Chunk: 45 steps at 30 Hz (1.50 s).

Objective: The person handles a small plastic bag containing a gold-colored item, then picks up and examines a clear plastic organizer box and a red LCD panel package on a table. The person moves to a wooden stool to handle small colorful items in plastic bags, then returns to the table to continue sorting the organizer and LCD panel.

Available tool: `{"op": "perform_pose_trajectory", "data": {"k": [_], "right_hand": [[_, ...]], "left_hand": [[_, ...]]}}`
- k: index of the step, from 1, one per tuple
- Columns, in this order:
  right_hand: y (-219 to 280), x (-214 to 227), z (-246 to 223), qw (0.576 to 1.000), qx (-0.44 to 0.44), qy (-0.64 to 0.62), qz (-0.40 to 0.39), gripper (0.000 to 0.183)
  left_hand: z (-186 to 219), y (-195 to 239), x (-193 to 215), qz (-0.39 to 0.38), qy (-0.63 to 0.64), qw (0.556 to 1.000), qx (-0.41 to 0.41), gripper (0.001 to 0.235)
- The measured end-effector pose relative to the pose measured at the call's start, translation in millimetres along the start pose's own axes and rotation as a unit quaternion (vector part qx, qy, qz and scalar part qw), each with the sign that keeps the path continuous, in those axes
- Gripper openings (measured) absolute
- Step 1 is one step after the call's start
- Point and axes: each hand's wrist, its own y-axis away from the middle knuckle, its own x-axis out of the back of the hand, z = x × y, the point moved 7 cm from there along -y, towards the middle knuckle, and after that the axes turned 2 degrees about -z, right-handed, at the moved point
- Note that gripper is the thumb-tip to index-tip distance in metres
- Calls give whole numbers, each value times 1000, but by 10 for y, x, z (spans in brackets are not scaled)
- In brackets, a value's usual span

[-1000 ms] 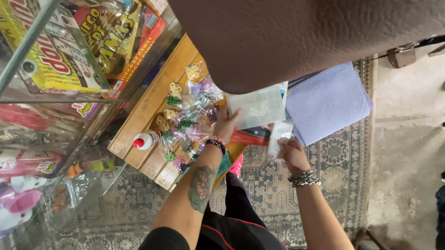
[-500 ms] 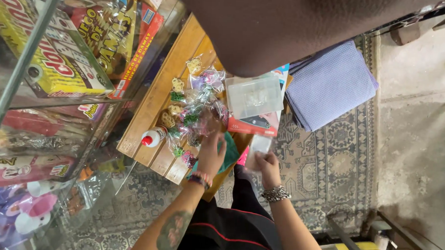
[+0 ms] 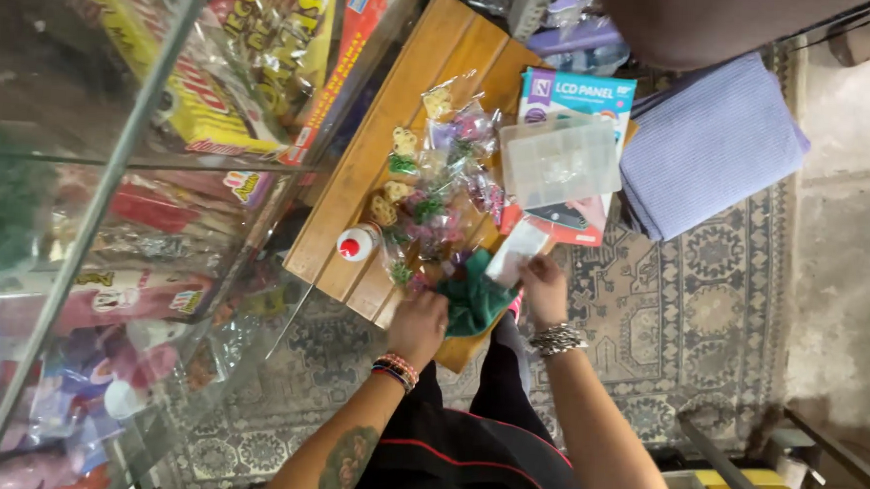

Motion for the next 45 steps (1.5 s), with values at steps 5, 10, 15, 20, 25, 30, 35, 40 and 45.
{"op": "perform_pose_trajectory", "data": {"k": [5, 10, 15, 20, 25, 30, 35, 40, 45], "right_hand": [[209, 407, -228, 995, -53, 85, -14, 33], [331, 923, 100, 991, -128, 23, 29, 31], [321, 1379, 703, 971, -191, -135, 52, 21], [446, 1434, 1077, 925, -238, -283, 85, 24], [514, 1293, 1412, 924, -261, -270, 75, 20], [638, 1376, 1108, 931, -227, -272, 83, 18], [424, 1641, 798, 939, -177, -265, 125, 13], [166, 1547, 409, 933, -160, -289, 147, 19], [28, 970, -100, 956, -130, -248, 89, 8]], "left_hand": [[-888, 338, 410, 166, 163, 913, 334, 7], [-1133, 377, 190, 205, 239, 867, 387, 15], [-468, -145, 294, 183, 211, 949, 144, 6], [183, -513, 305, -33, 171, 984, 36, 55], [669, -215, 74, -150, 58, 986, -37, 64], [932, 411, 213, -206, 183, 961, -18, 73], [737, 744, 165, -244, 226, 943, -7, 60], [268, 1146, -240, -302, 279, 907, 91, 45], [-54, 1355, -137, -317, 242, 904, 155, 26]]}}
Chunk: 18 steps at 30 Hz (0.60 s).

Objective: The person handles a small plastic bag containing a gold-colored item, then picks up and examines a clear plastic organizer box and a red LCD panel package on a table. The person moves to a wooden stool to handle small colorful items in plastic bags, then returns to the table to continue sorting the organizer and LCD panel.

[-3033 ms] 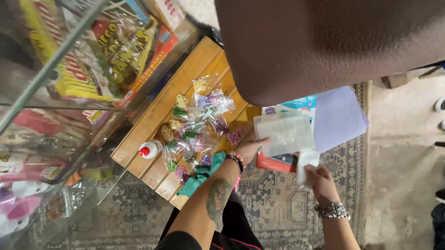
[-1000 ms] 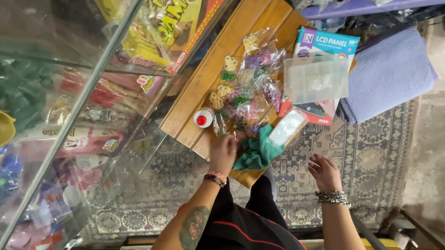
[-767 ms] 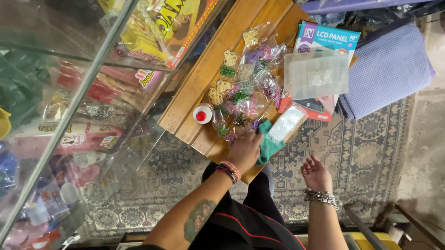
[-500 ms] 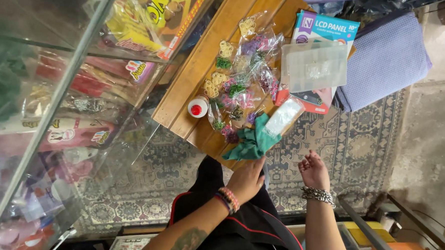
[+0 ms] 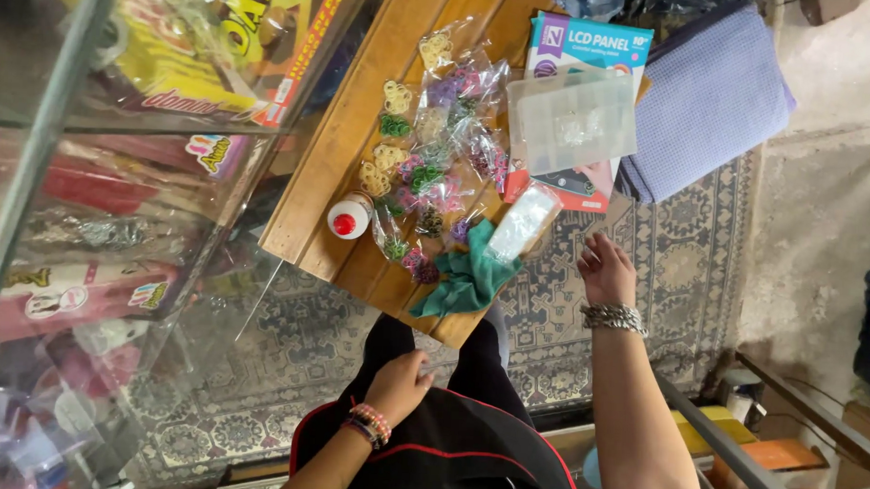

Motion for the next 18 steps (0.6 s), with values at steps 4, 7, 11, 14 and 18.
{"op": "perform_pose_trajectory", "data": {"k": [4, 7, 11, 14, 18], "right_hand": [[-123, -59, 9, 996, 20, 9, 87, 11], [-133, -188, -127, 992, 30, 15, 118, 14], [-95, -472, -384, 978, 36, 137, 152, 34], [-219, -573, -549, 953, 52, 249, 166, 48], [-379, -596, -642, 913, 80, 368, 160, 39]], "left_hand": [[-179, 26, -114, -49, -15, 998, 28, 22], [-199, -9, -44, -33, -20, 999, 39, 19], [-105, -30, 149, -8, -7, 999, 33, 14], [-102, -60, 139, -4, -3, 1000, 24, 13], [-138, -36, 34, -3, -6, 1000, 7, 12]]}}
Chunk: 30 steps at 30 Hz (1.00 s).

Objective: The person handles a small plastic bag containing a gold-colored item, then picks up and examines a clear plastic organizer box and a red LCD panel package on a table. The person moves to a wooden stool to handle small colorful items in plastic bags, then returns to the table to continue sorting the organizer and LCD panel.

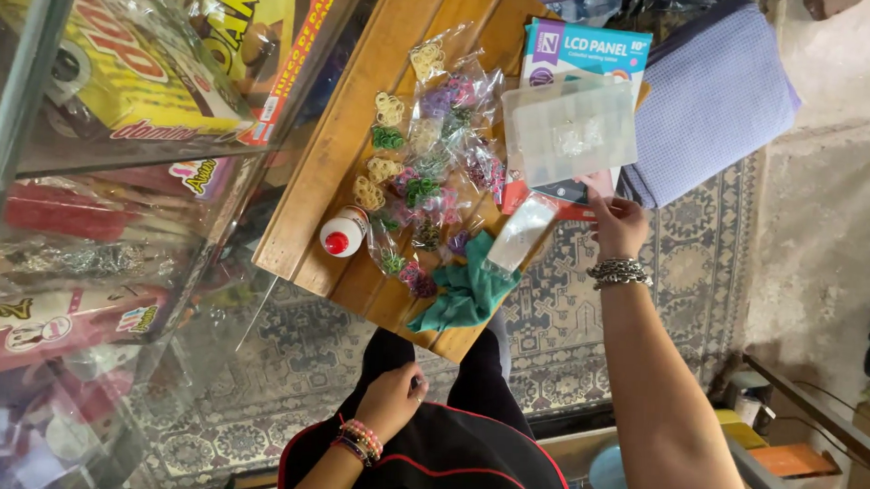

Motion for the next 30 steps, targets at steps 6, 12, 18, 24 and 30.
{"op": "perform_pose_trajectory", "data": {"k": [6, 12, 18, 24, 30], "right_hand": [[-83, 2, 109, 997, 30, -64, -22, 30], [-339, 38, 467, 986, 87, -133, -43, 44], [-140, 70, 478, 972, 97, -209, -44, 38], [-236, 54, 665, 966, 81, -238, -67, 39], [-144, 74, 587, 969, 87, -220, -71, 31]], "left_hand": [[69, 17, 109, -7, 20, 999, 28, 19], [1258, -65, 1269, 38, -13, 995, -91, 37], [1967, -992, 2550, 264, -75, 932, -237, 17], [2628, -1814, 3085, 373, -243, 849, -286, 22], [2645, -2892, 2768, 294, -356, 831, -309, 24]]}}
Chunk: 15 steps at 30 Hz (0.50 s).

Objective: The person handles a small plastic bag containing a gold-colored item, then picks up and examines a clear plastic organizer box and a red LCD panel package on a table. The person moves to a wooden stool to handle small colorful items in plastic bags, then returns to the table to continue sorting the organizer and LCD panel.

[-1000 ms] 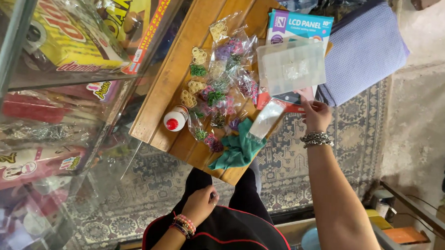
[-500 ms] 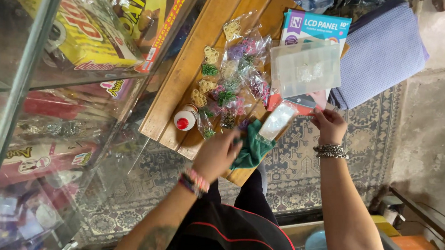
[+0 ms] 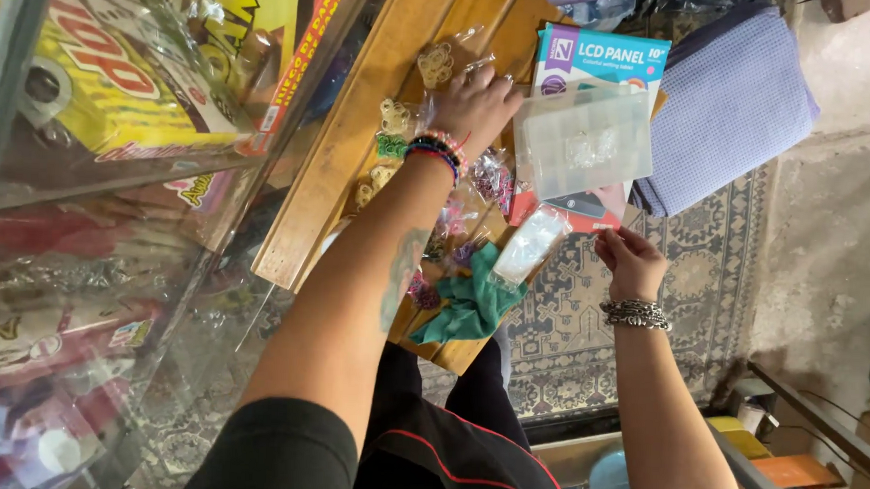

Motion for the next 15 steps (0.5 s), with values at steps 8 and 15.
{"op": "perform_pose_trajectory", "data": {"k": [8, 15], "right_hand": [[159, 76, -82, 998, 22, 17, 50, 22], [838, 71, -562, 978, 58, 181, 89, 9]], "left_hand": [[-205, 166, 496, 121, -53, 989, -62, 17], [-36, 438, 1187, 29, -14, 993, -113, 23]]}}
